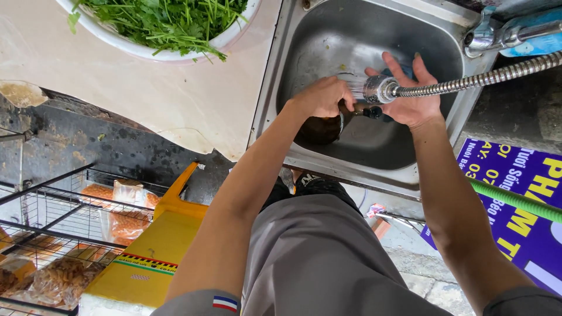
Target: Washing and scrubbing disassembled juicer components in a stainless steel sink.
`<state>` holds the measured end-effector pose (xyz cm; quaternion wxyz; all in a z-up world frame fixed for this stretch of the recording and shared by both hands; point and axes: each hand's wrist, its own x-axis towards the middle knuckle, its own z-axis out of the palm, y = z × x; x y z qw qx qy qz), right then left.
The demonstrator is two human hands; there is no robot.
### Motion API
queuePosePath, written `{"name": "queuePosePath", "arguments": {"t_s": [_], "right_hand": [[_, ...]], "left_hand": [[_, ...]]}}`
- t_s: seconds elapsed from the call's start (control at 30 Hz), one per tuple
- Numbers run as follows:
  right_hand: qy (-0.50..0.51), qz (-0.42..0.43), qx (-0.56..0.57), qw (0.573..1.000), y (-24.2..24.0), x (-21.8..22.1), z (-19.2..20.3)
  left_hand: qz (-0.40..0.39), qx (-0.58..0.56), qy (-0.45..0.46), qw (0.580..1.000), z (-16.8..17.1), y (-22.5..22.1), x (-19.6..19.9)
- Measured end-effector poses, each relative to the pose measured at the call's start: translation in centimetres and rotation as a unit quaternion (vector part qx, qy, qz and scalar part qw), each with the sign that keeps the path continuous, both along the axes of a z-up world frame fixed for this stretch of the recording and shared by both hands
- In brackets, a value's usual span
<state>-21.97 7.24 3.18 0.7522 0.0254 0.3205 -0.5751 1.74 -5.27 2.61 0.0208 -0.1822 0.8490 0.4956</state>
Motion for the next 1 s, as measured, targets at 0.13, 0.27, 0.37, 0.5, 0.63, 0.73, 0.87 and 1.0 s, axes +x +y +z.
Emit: {"name": "queuePosePath", "arguments": {"t_s": [0.13,0.27,0.37,0.5,0.63,0.73,0.87,1.0], "right_hand": [[-0.080,-0.040,0.008,0.996,0.2,-0.5,-1.4],[-0.004,-0.004,0.027,1.000,-0.3,-0.1,0.3],[0.057,0.017,0.032,0.998,-0.4,-0.1,0.1],[0.098,0.095,-0.033,0.990,-1.5,-0.9,-0.8],[-0.228,0.123,-0.038,0.965,-1.5,-4.0,-8.1],[-0.055,0.106,0.094,0.988,-3.2,0.5,-3.0],[-0.023,0.047,0.165,0.985,-2.6,1.3,-2.5],[0.034,0.079,0.160,0.983,-2.1,2.2,0.4]], "left_hand": [[0.025,0.020,-0.044,0.999,1.7,0.3,0.1],[0.039,0.007,-0.025,0.999,0.3,-0.4,0.6],[0.053,0.018,0.013,0.998,-0.9,-0.9,0.7],[0.044,0.043,0.040,0.997,-1.8,-1.1,0.6],[0.015,-0.048,0.047,0.998,-1.4,-0.3,0.0],[0.013,-0.173,0.120,0.977,-2.7,0.9,0.0],[-0.029,-0.243,0.026,0.969,-1.6,1.2,0.6],[-0.060,-0.318,0.034,0.946,-1.5,1.8,0.9]]}}
